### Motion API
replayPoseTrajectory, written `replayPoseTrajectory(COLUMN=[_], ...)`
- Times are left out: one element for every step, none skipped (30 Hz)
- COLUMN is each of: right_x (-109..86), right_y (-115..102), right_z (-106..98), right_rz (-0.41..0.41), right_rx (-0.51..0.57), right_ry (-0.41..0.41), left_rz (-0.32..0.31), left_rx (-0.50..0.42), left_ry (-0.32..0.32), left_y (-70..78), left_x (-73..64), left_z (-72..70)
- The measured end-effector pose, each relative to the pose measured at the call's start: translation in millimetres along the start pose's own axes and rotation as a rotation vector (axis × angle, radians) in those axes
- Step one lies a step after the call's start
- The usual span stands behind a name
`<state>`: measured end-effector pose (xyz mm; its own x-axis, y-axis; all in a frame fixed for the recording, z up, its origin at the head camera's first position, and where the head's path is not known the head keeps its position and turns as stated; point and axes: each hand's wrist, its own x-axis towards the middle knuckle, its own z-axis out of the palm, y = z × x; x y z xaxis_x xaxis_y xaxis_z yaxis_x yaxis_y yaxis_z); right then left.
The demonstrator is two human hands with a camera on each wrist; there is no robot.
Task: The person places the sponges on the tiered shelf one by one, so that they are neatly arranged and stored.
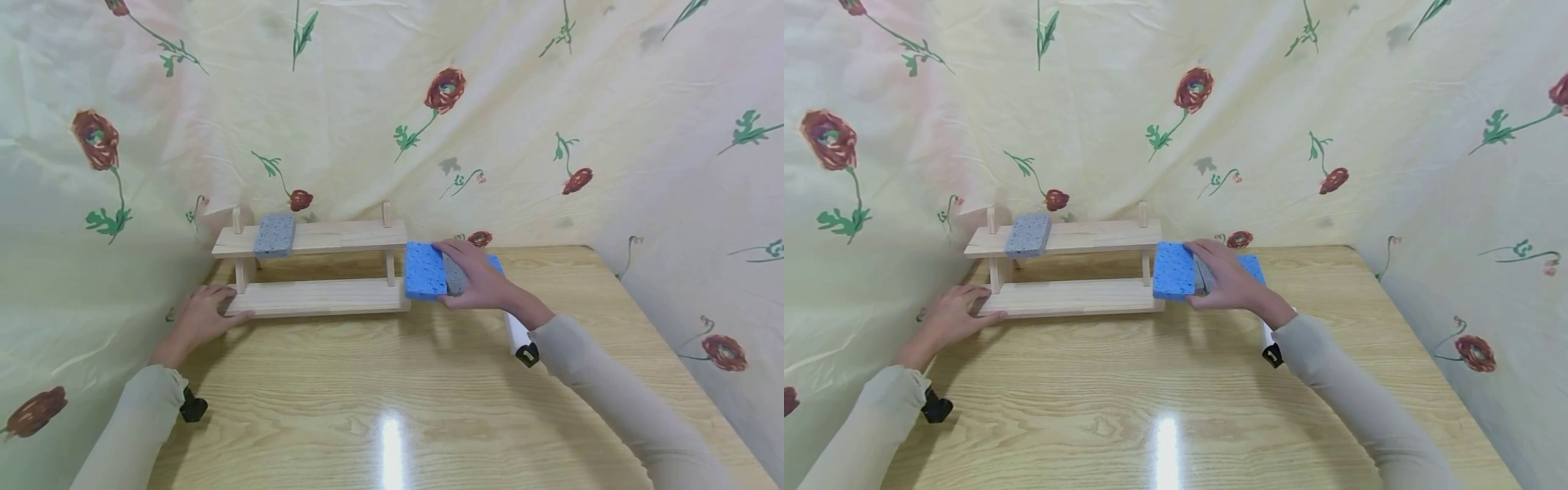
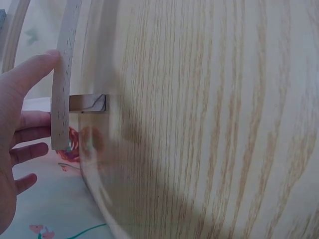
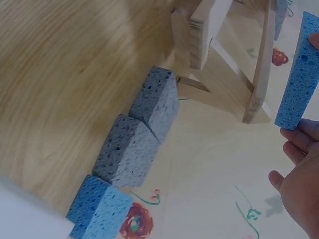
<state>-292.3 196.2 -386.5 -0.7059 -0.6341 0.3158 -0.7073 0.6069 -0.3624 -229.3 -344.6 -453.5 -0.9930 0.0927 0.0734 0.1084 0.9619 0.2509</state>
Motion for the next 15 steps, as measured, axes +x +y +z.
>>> replayPoseTrajectory(right_x=[2.0,4.2,6.4,8.6,10.8,12.8,14.9,17.1,19.0,21.2,23.3,25.1,27.2,29.2,31.4], right_y=[-1,-3,-4,-5,-7,-8,-9,-10,-11,-12,-13,-15,-16,-18,-19], right_z=[0,0,-1,-1,-1,-2,-2,-2,-2,-2,-2,-2,-2,-1,-1], right_rz=[-0.002,-0.007,-0.012,-0.017,-0.022,-0.027,-0.032,-0.035,-0.035,-0.033,-0.025,-0.018,-0.015,-0.014,-0.015], right_rx=[-0.005,-0.011,-0.015,-0.012,-0.008,-0.006,-0.001,0.001,0.006,0.008,0.007,0.01,0.013,0.015,0.01], right_ry=[0.001,0.003,0.005,0.007,0.009,0.011,0.013,0.015,0.015,0.013,0.008,0.002,0.0,-0.004,-0.005], left_rz=[0.003,0.005,0.007,0.011,0.014,0.016,0.017,0.018,0.02,0.021,0.021,0.022,0.022,0.022,0.022], left_rx=[0.01,0.018,0.025,0.033,0.042,0.05,0.055,0.057,0.061,0.064,0.064,0.064,0.063,0.063,0.061], left_ry=[0.003,0.006,0.009,0.013,0.015,0.018,0.018,0.02,0.021,0.022,0.023,0.024,0.024,0.024,0.023], left_y=[-0.1,-0.3,-0.6,-0.7,-0.8,-1.0,-1.3,-1.7,-1.6,-1.6,-1.6,-1.9,-2.0,-2.0,-1.8], left_x=[0.1,0.4,0.5,0.6,0.7,0.9,1.0,1.2,1.1,1.0,1.0,1.0,1.0,1.0,0.9], left_z=[-0.3,-0.5,-0.7,-0.9,-1.0,-1.0,-0.9,-0.7,-0.9,-1.0,-1.0,-1.0,-1.0,-1.1,-1.2])
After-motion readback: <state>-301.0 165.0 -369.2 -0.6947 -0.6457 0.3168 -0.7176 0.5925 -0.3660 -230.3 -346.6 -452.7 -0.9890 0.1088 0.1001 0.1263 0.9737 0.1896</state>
